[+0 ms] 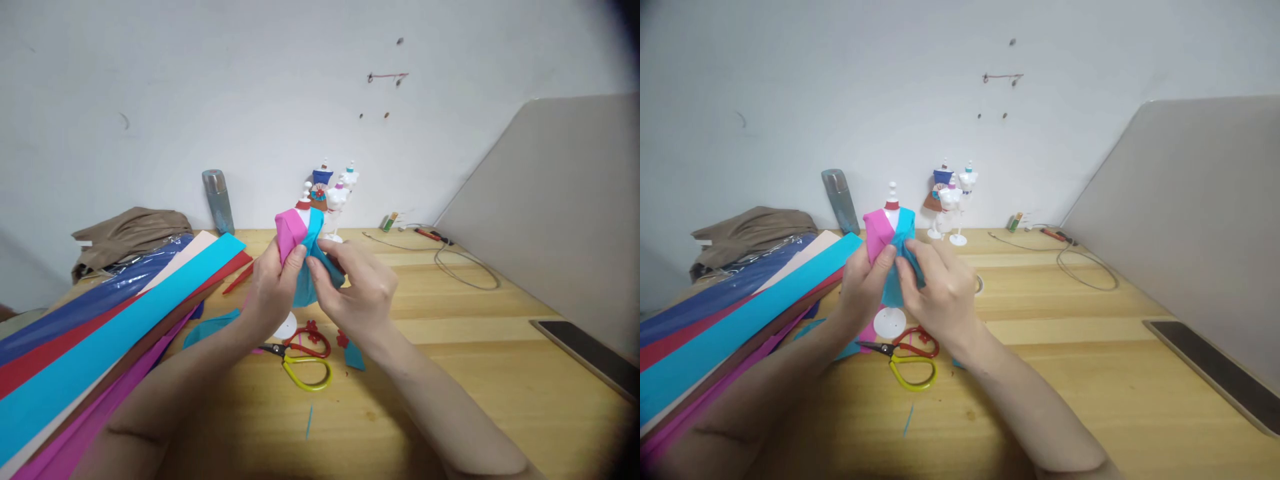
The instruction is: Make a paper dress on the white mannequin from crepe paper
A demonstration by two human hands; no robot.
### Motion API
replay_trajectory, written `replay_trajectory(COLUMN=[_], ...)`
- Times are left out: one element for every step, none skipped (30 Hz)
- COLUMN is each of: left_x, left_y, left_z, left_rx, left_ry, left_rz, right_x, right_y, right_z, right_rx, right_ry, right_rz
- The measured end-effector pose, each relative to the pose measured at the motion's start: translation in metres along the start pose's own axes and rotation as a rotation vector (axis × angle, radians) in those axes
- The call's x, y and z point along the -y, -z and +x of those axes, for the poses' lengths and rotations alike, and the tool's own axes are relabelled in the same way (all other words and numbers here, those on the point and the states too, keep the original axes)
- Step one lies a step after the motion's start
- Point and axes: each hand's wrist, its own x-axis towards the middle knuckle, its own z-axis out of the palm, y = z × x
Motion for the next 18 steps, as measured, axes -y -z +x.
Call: replay_trajectory(left_x=[-0.0001,-0.0002,-0.0002,-0.0003,-0.0005,-0.0006,-0.0007,-0.0008,-0.0009,-0.001,-0.0011,-0.0012,-0.0012,-0.0012,-0.0012,-0.0011,-0.001,-0.0008], left_y=[0.0,0.0001,0.0003,0.0005,0.0007,0.001,0.0013,0.0015,0.0017,0.0018,0.0019,0.0018,0.0017,0.0015,0.0012,0.001,0.0008,0.0006], left_z=[0.0001,0.0002,0.0002,0.0001,0.0,-0.0001,-0.0001,0.0,0.0002,0.0006,0.0011,0.0017,0.0023,0.0028,0.0033,0.0036,0.0039,0.004], left_rx=[0.005,0.009,0.01,0.009,0.006,0.006,0.008,0.013,0.018,0.021,0.023,0.023,0.02,0.018,0.018,0.021,0.02,0.017], left_ry=[0.004,0.009,0.012,0.013,0.013,0.014,0.016,0.022,0.034,0.05,0.067,0.085,0.102,0.12,0.133,0.142,0.147,0.149], left_rz=[-0.005,-0.013,-0.022,-0.03,-0.035,-0.039,-0.042,-0.049,-0.062,-0.081,-0.104,-0.127,-0.147,-0.162,-0.174,-0.185,-0.194,-0.2], right_x=[0.0,0.0,0.0,-0.0001,-0.0002,-0.0004,-0.0005,-0.0008,-0.0012,-0.0017,-0.0023,-0.0029,-0.0035,-0.0038,-0.004,-0.0039,-0.0036,-0.0031], right_y=[-0.0001,-0.0004,-0.0007,-0.0011,-0.0013,-0.0014,-0.0011,-0.0004,0.0007,0.0021,0.0037,0.0054,0.0068,0.0078,0.0083,0.0081,0.0073,0.0061], right_z=[-0.0003,-0.0007,-0.0013,-0.0018,-0.0022,-0.0023,-0.002,-0.0013,-0.0001,0.0013,0.003,0.0045,0.0057,0.0064,0.0066,0.0061,0.0051,0.0037], right_rx=[0.001,0.001,0.001,0.003,0.007,0.011,0.015,0.019,0.018,0.013,0.007,0.003,0.003,0.01,0.023,0.041,0.057,0.069], right_ry=[0.005,0.01,0.014,0.018,0.019,0.022,0.023,0.021,0.018,0.013,0.006,-0.001,-0.007,-0.01,-0.009,-0.008,-0.006,-0.004], right_rz=[-0.002,-0.004,-0.007,-0.011,-0.014,-0.015,-0.013,-0.006,0.007,0.022,0.035,0.044,0.048,0.048,0.048,0.047,0.047,0.047])
